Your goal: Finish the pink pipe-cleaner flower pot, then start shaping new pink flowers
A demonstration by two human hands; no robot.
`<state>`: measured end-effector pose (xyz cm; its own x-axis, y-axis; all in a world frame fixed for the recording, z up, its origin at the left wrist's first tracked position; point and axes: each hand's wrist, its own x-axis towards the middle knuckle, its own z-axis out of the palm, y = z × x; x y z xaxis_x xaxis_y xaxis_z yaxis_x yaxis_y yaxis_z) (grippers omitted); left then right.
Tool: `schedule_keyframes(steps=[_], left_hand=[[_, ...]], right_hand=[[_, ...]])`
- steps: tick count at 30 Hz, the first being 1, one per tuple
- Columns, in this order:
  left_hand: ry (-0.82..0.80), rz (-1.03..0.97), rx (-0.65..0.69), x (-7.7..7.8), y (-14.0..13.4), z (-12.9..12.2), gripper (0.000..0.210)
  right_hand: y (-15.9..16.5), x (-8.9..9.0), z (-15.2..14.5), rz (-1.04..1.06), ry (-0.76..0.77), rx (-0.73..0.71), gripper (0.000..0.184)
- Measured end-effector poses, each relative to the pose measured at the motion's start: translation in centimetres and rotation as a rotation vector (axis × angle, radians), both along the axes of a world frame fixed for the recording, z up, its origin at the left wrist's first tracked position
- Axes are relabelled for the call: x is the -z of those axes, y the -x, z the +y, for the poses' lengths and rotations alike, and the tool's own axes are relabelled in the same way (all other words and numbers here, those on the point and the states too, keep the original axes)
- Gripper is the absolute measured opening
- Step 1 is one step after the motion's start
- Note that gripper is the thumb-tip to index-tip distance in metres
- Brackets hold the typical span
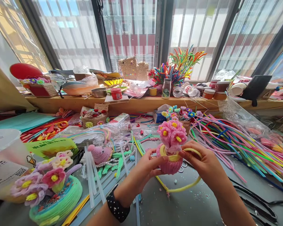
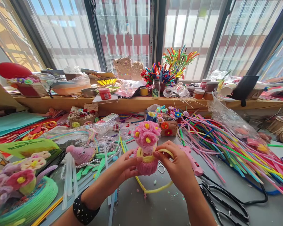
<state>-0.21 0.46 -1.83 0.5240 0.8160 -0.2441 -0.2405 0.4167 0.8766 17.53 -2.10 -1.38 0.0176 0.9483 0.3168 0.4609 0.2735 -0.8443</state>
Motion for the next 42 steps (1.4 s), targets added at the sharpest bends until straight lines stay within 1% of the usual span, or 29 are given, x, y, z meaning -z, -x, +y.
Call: schedule_keyframes(steps=[4,8,12,18,23,28,33,36,42], left_hand=[[-0.009,-0.014,-0.014,-0.2,-0.1,-0.2,0.050],[-0.039,-0.053,-0.004,-0.4,-0.2,-0.2,0.049],[-0.018,-0.027,-0.018,-0.1,0.0,0.0,0.054],[-0.001,-0.033,-0.010,0.3,0.0,0.0,0.049],[-0.001,-0.076,-0.016,0.2,-0.2,-0.1,0.044],[0.046,-0.052,-0.030,-0.1,-0.4,-0.1,0.048],[0.040,-0.079,-0.014,-0.1,-0.4,-0.2,0.045],[0.027,-0.112,-0.022,-0.2,-0.5,-0.3,0.047],[0.000,-0.027,-0.079,-0.4,-0.7,-0.7,0.050]], right_hand=[[-0.1,-0.2,-0.2,-0.065,-0.011,-0.021,0.023],[-0.1,-0.3,-0.2,-0.106,-0.035,-0.001,0.019],[-0.1,-0.2,-0.2,-0.073,-0.043,0.000,0.016],[0.2,0.1,-0.1,-0.029,-0.080,0.063,0.016],[0.5,0.2,0.0,0.024,-0.084,0.089,0.017],[0.8,0.1,0.0,0.041,-0.083,0.091,0.018],[1.2,0.1,-0.1,0.033,-0.073,0.069,0.017],[1.4,0.0,-0.1,0.015,-0.083,0.060,0.017],[1.6,-0.3,-0.2,-0.003,-0.055,0.015,0.015]])
